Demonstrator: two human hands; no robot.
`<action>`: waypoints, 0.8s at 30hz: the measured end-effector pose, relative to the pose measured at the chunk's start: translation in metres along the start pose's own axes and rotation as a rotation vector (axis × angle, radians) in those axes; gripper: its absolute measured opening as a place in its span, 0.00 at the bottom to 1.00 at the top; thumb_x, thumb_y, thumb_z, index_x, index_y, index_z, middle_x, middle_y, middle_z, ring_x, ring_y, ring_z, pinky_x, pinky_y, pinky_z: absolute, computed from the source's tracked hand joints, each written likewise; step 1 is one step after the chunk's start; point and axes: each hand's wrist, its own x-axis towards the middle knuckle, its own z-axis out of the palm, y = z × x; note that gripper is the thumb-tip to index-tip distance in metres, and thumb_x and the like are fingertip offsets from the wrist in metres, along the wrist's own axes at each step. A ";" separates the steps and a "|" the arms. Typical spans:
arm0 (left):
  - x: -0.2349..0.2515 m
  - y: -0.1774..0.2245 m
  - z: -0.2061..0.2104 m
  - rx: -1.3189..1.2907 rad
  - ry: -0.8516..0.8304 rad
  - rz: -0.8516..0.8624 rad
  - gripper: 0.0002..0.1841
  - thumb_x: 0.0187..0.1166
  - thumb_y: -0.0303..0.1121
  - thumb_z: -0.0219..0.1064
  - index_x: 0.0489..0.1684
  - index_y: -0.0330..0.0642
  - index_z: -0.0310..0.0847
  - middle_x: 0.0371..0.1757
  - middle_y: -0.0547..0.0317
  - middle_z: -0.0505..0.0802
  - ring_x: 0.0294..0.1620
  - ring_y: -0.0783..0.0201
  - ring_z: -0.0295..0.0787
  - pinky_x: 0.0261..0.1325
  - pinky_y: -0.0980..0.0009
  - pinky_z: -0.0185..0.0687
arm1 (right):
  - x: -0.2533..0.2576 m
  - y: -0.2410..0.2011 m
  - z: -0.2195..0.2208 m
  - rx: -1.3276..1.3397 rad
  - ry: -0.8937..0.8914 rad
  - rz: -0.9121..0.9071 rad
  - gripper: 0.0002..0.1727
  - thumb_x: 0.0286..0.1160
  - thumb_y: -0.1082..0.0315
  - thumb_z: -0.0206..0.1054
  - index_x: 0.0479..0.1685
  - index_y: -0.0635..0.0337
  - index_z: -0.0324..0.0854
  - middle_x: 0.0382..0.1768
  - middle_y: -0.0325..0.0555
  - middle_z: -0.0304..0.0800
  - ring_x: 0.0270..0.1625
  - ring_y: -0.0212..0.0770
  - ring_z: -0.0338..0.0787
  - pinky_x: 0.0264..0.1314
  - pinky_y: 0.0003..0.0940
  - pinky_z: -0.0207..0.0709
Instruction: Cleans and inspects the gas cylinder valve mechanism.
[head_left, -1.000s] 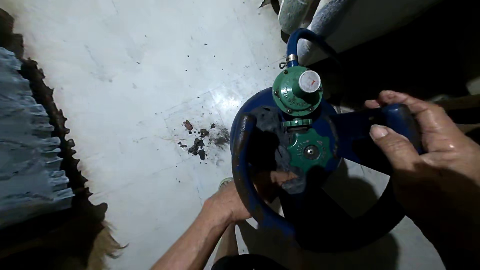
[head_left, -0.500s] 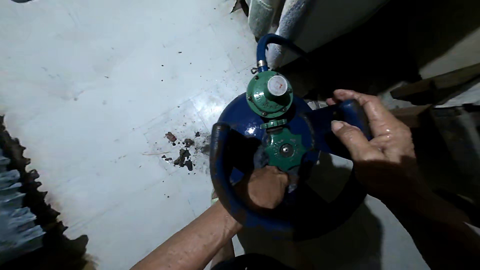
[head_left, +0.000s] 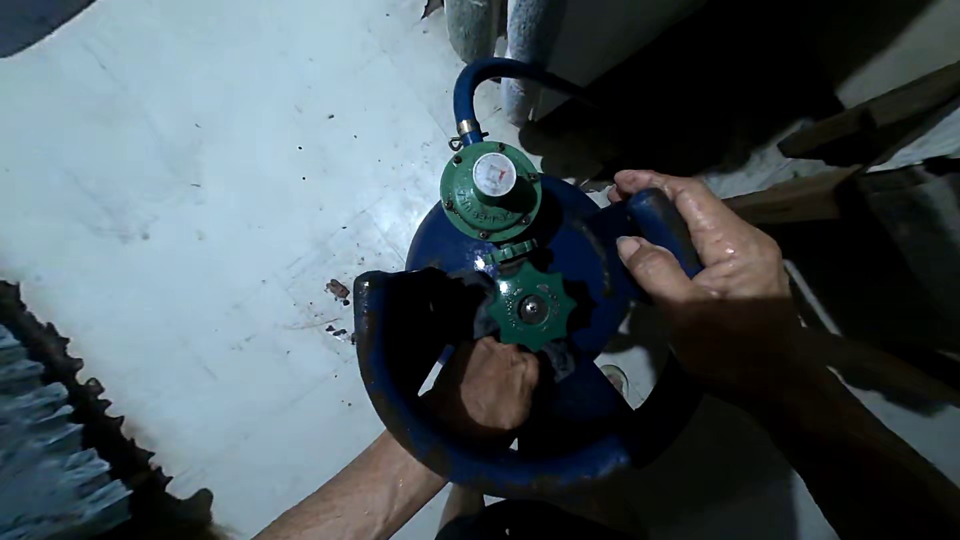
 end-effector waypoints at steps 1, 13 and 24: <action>0.000 -0.001 0.003 0.038 0.034 0.001 0.07 0.68 0.25 0.69 0.22 0.34 0.86 0.21 0.45 0.89 0.27 0.44 0.91 0.32 0.50 0.85 | 0.000 0.000 0.001 0.000 0.012 0.002 0.24 0.82 0.67 0.58 0.78 0.52 0.74 0.68 0.37 0.87 0.61 0.20 0.86 0.57 0.17 0.81; -0.002 -0.002 0.009 -0.121 0.117 0.024 0.08 0.72 0.23 0.67 0.24 0.33 0.89 0.24 0.45 0.90 0.30 0.46 0.91 0.36 0.52 0.82 | 0.002 0.005 0.002 -0.029 0.049 -0.052 0.23 0.78 0.68 0.58 0.74 0.57 0.77 0.65 0.39 0.88 0.64 0.17 0.84 0.62 0.14 0.78; -0.007 -0.001 0.003 0.177 0.100 0.053 0.09 0.71 0.22 0.66 0.20 0.35 0.87 0.19 0.49 0.87 0.24 0.49 0.89 0.26 0.58 0.79 | 0.001 0.002 0.002 -0.012 0.038 -0.019 0.23 0.79 0.68 0.59 0.73 0.56 0.77 0.62 0.36 0.88 0.60 0.15 0.85 0.58 0.12 0.78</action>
